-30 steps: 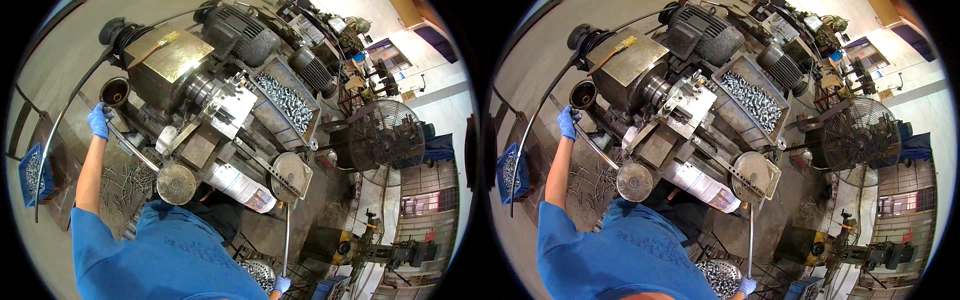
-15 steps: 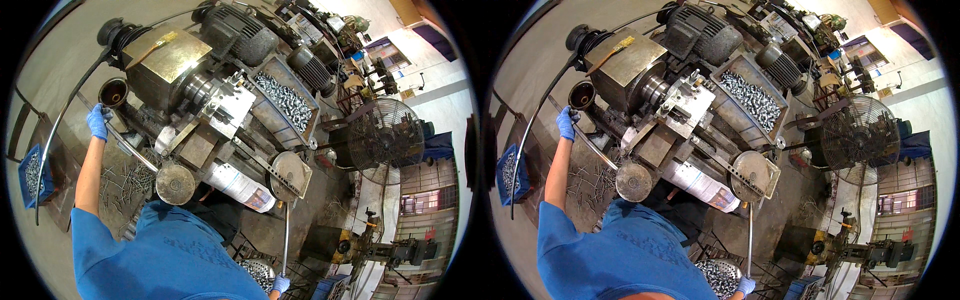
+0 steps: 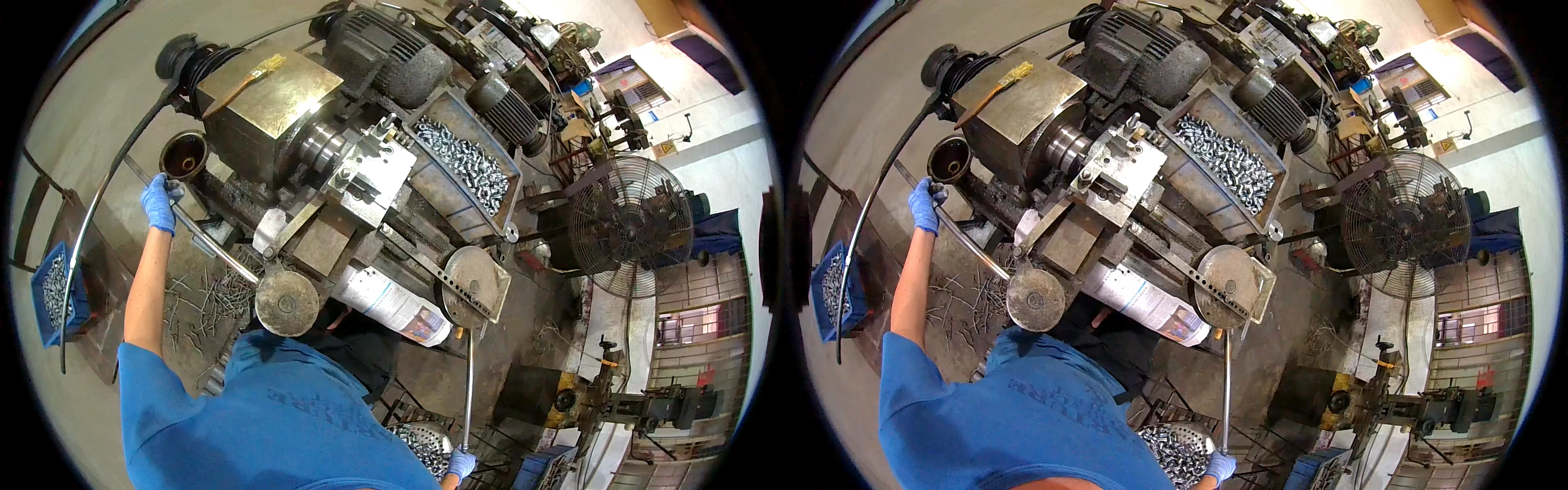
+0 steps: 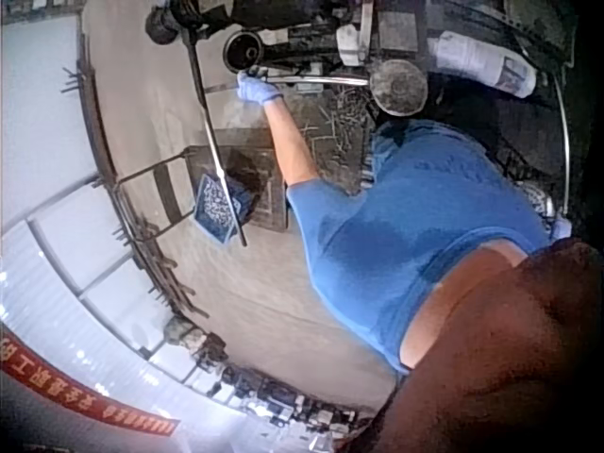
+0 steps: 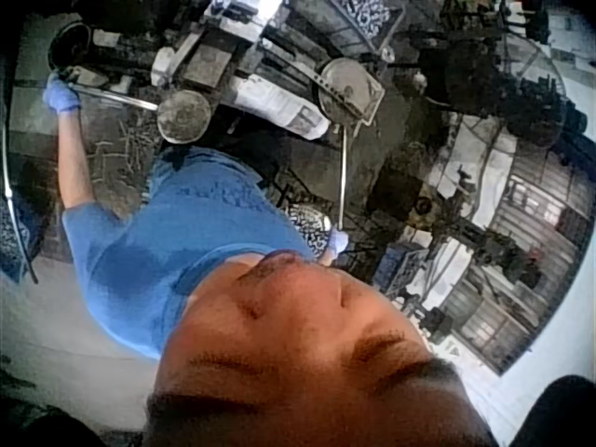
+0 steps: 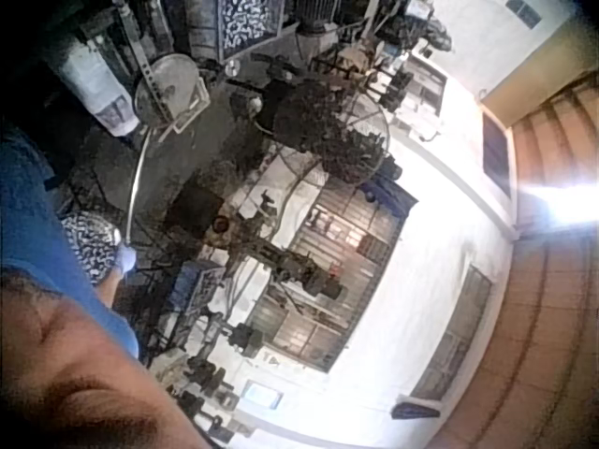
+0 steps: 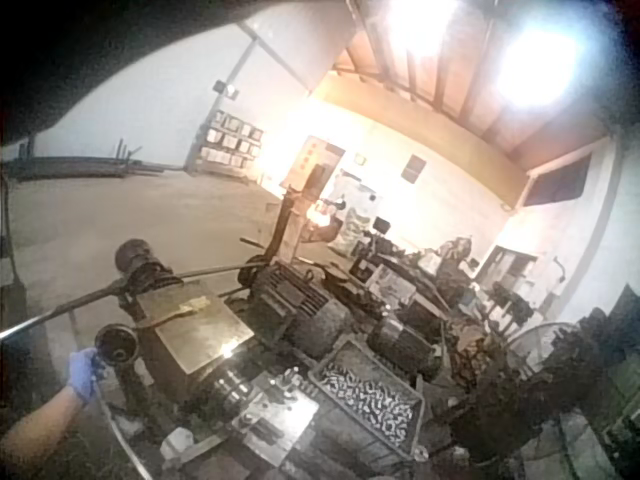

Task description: The person operates a metal processing machine by inserting small metal pieces into the machine's hopper and using a long metal rod to guide or adjust the process. The person repeatedly picks up metal pieces from a nearby tray and places them into the machine, then uses the rod to interact with the machine's mechanism.

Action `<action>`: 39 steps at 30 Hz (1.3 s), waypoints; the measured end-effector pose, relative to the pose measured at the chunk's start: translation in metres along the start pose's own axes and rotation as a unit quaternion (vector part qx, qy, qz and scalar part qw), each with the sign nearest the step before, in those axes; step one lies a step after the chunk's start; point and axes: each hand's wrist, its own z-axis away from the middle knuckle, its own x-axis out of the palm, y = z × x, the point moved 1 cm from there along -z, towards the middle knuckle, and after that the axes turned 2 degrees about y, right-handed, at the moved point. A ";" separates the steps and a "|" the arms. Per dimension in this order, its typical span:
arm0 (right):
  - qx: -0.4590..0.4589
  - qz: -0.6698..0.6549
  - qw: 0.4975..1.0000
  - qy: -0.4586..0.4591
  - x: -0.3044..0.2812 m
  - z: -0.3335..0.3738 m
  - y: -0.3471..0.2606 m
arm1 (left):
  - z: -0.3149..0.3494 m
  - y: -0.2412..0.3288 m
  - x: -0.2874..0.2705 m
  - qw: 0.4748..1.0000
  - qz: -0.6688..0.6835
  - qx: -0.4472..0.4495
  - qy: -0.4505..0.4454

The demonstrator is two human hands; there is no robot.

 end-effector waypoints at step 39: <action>-0.384 -0.311 0.853 0.168 -0.039 -0.048 -0.249 | 0.026 -0.070 -0.032 0.536 -0.705 0.330 -0.327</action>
